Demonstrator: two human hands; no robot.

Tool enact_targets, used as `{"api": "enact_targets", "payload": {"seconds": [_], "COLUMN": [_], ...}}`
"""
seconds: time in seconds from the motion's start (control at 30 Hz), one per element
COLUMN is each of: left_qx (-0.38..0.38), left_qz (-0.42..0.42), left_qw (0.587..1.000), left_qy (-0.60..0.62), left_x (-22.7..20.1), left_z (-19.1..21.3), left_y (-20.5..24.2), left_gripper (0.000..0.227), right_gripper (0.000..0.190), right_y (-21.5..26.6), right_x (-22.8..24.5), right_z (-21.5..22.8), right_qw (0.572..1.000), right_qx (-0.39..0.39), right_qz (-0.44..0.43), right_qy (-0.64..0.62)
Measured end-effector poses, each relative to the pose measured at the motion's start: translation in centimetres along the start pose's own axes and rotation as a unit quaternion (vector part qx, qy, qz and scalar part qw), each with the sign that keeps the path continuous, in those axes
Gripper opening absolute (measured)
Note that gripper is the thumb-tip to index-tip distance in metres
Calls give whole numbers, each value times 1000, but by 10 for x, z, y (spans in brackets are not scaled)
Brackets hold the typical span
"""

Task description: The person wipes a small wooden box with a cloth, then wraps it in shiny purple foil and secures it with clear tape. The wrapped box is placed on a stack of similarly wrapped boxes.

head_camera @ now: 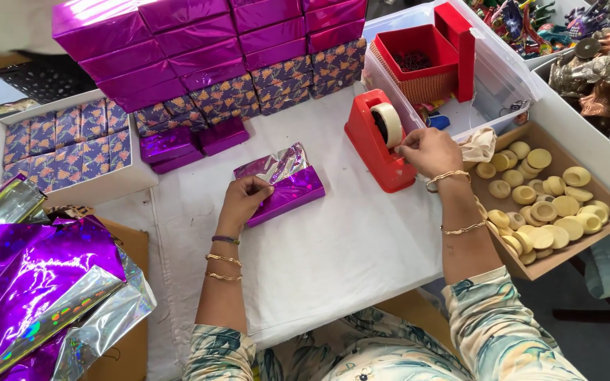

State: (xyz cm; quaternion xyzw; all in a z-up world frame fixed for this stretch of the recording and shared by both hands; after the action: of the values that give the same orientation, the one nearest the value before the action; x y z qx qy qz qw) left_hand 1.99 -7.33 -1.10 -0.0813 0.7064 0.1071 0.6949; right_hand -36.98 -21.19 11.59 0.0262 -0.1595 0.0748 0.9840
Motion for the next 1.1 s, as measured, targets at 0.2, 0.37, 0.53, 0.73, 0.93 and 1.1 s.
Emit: {"api": "enact_targets", "payload": {"seconds": [0.2, 0.37, 0.53, 0.73, 0.93, 1.1], "left_qx": [7, 11, 11, 6, 12, 15], "left_qz": [-3, -12, -6, -5, -2, -6], "left_qw": [1000, 1000, 1000, 1000, 1000, 1000], "left_qy": [14, 20, 21, 15, 20, 2], "left_x": [7, 10, 8, 8, 5, -4], "left_z": [0, 1, 0, 1, 0, -1], "left_y": [-4, -6, -5, -5, -2, 1], "left_gripper": [6, 5, 5, 6, 7, 7], "right_gripper": [29, 23, 26, 48, 65, 91], "right_y": [-3, -9, -4, 26, 18, 19], "right_x": [-8, -19, -12, 13, 8, 10], "right_z": [-4, -13, -6, 40, 30, 26], "right_qw": [998, 980, 933, 980, 949, 927], "right_qx": [-35, -24, 11, -47, -23, 2], "right_qz": [23, 42, 69, 28, 69, 80], "right_qy": [-52, -191, -352, -194, -307, -367]}}
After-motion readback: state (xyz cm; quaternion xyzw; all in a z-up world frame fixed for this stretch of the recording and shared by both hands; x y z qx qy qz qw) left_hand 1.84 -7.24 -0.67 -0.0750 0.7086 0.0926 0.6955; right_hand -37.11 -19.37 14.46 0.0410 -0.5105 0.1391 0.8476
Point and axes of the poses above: each hand's wrist, its own y-axis away from the middle knuckle, its own z-axis out of the back of the hand, x = y × z, the point moved 7 cm from there along -y, towards the middle knuckle, and after that the axes turned 8 degrees about y, right-handed, at the moved point
